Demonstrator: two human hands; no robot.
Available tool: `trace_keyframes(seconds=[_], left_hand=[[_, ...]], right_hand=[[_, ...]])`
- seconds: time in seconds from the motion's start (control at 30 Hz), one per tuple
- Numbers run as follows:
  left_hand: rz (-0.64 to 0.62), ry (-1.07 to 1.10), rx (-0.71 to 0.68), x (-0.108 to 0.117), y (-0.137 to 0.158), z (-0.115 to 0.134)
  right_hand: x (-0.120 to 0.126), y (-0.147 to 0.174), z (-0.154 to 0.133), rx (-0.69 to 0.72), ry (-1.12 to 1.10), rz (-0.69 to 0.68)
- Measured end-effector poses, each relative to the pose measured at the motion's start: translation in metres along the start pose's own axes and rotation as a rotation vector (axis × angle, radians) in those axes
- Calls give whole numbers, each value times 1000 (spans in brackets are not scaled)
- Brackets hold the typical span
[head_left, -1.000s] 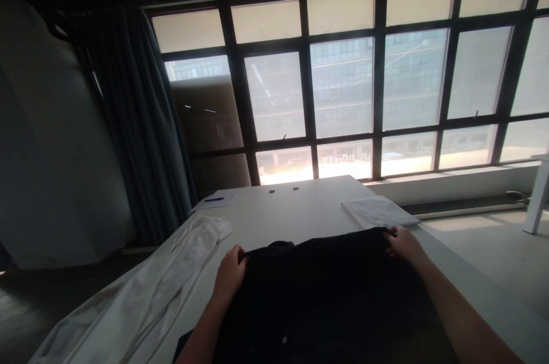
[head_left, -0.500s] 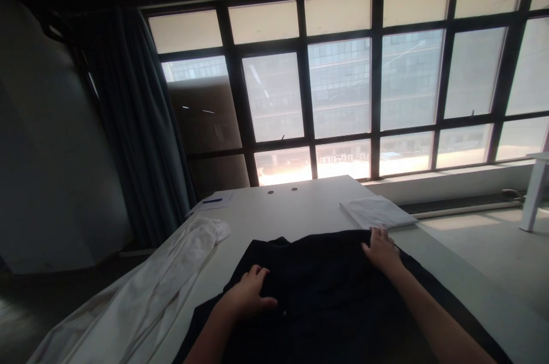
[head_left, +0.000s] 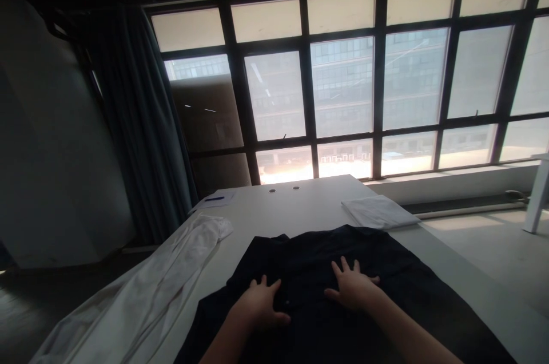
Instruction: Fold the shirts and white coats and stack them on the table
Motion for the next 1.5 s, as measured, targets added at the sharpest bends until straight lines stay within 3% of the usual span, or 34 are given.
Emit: trace_keyframes(seconds=[0.1,0.4,0.6,0.8,1.07,1.17,1.23,1.3,1.37,1.5], left_hand=[[-63,-35,52,-12,-13,-11],[202,-74,-72,-22,-39,-24],[303,-73,-125,-20,-35,-43],[312,-112,-134,-18,-13,-81],[392,-180,-21,-23,9,-135],[478,-198,41,-26,13,-157],[620,-213,63,-25,22,-165],[783,-235,-24,-22,35,-161],[874,-254,-221,-24,50,-143],[754,-253,-578,-44,66,-96]], right_hand=[[-9,-9,0,-29,18,38],[-11,-22,10,22,-15,259],[-6,-15,28,90,-34,303],[-9,-2,88,77,-32,353],[-1,40,212,-77,-12,417],[-2,59,248,-128,41,488],[-1,69,263,-192,78,592],[4,77,265,-190,115,717],[8,82,253,-99,141,816],[-2,85,211,82,68,794]])
Point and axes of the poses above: each hand's wrist, its own y-axis away from the middle knuckle, its own x-axis out of the back of the hand, z = x × y, the point moved 5 cm from there along -y, towards the middle knuckle, and after that the axes turned 7 degrees about z, right-handed, at the moved point
